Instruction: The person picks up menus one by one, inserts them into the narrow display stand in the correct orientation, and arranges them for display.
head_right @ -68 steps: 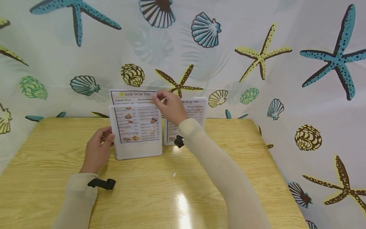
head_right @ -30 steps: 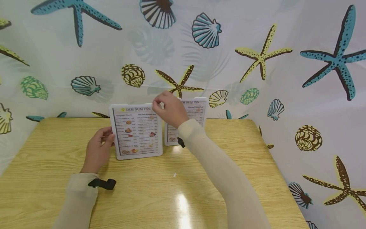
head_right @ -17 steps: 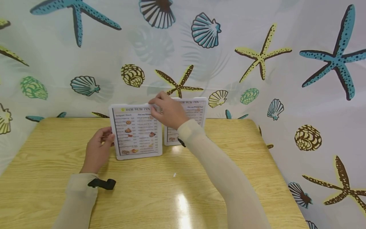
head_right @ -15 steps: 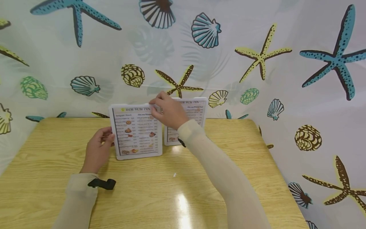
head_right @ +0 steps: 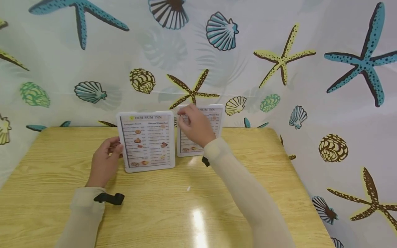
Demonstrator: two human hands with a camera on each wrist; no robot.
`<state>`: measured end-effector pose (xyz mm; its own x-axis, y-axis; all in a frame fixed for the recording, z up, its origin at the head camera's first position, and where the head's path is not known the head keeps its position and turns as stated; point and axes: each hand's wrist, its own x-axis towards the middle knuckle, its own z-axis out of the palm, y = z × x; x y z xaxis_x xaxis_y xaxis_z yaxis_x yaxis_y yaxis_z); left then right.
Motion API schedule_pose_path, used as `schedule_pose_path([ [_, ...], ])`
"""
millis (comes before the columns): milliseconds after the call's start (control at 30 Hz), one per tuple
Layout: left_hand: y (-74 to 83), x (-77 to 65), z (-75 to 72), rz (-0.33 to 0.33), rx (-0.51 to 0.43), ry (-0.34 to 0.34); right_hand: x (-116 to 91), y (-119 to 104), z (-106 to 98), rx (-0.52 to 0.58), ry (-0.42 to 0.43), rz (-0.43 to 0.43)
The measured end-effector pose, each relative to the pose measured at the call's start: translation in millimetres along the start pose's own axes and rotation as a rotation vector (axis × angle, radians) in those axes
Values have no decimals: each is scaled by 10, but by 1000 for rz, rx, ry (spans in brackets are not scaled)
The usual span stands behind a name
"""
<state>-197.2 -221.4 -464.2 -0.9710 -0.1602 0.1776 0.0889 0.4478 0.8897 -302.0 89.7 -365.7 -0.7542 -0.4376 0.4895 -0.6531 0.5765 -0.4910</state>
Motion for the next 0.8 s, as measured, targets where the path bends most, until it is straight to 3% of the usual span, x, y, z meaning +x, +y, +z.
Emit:
schedule_pose_path([
  [133,12,-13,3,-10,4,-4,-267,139,-51,92,105,66],
  [333,11,-20,-1,-5,39,-13,-664,415,-85,142,375,169],
  [467,18,-21,-12,-1,55,-22,-909,657,-80,216,547,346],
  [533,16,-22,-17,-1,58,-29,-1017,757,-72,253,585,442],
  [633,15,-22,-24,-5,64,-35,-1142,852,-55,347,542,554],
  [800,34,-29,-27,-16,75,-45,-1251,934,-1,487,314,628],
])
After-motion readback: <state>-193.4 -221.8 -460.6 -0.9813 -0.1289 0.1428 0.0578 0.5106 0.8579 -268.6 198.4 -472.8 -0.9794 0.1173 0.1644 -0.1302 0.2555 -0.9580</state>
